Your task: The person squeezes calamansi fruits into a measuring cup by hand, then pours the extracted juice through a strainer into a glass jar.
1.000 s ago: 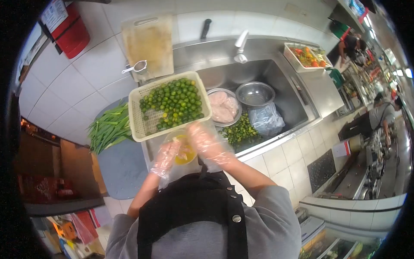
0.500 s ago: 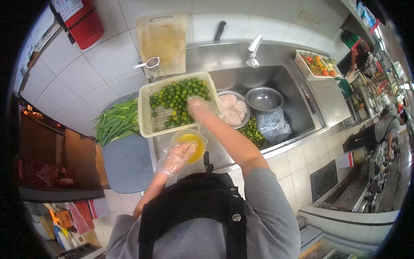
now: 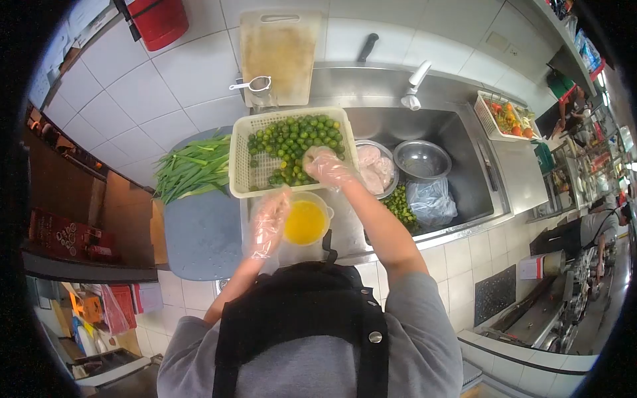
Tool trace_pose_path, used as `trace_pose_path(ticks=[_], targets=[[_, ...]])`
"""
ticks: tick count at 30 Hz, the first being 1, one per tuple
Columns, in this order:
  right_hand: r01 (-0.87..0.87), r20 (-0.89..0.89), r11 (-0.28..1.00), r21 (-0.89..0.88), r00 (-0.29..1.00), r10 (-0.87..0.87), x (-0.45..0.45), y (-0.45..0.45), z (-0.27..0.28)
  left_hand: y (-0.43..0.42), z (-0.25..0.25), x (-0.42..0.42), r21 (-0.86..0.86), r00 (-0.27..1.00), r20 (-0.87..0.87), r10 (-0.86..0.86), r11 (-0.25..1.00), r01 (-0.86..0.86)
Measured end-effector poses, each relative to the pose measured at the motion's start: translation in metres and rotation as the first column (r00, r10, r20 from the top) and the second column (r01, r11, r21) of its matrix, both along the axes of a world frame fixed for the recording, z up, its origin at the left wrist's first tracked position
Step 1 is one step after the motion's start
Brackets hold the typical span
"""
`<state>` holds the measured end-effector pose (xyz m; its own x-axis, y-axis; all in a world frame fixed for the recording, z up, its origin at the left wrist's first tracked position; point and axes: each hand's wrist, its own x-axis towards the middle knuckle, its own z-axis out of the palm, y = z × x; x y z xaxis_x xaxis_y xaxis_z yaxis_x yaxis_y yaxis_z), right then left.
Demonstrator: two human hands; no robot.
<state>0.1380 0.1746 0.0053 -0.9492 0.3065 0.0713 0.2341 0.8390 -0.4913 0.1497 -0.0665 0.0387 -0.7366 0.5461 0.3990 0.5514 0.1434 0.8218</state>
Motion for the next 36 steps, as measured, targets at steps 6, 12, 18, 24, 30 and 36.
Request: trace_pose_path(ticks=[6,12,18,24,30,36], targets=[[-0.139,-0.012,0.536,-0.832,0.972,0.233,0.066,-0.051,0.058,0.002,0.006,-0.013,0.051,0.998,-0.048,-0.036,0.998,0.038],[0.034,0.125,0.418,-0.908,0.973,0.192,0.086,-0.059,0.016,-0.002,-0.017,-0.021,-0.013,0.957,-0.076,-0.278,0.960,0.278],[-0.147,0.064,0.656,-0.740,0.956,0.286,0.082,-0.063,0.089,-0.002,0.005,-0.012,-0.114,0.979,-0.106,-0.172,0.980,0.160],[-0.127,-0.103,0.650,-0.749,0.992,0.075,0.097,-0.079,0.065,0.000,-0.023,0.014,0.187,0.838,0.529,-0.131,0.982,0.035],[-0.451,-0.359,0.805,-0.385,0.877,0.320,0.109,-0.074,0.023,-0.010,-0.013,0.017,0.050,0.810,0.580,-0.080,0.997,0.063],[-0.463,-0.316,0.839,-0.286,0.872,0.374,0.105,-0.063,0.027,-0.007,-0.024,0.018,-0.154,0.869,0.494,0.019,0.986,0.066]])
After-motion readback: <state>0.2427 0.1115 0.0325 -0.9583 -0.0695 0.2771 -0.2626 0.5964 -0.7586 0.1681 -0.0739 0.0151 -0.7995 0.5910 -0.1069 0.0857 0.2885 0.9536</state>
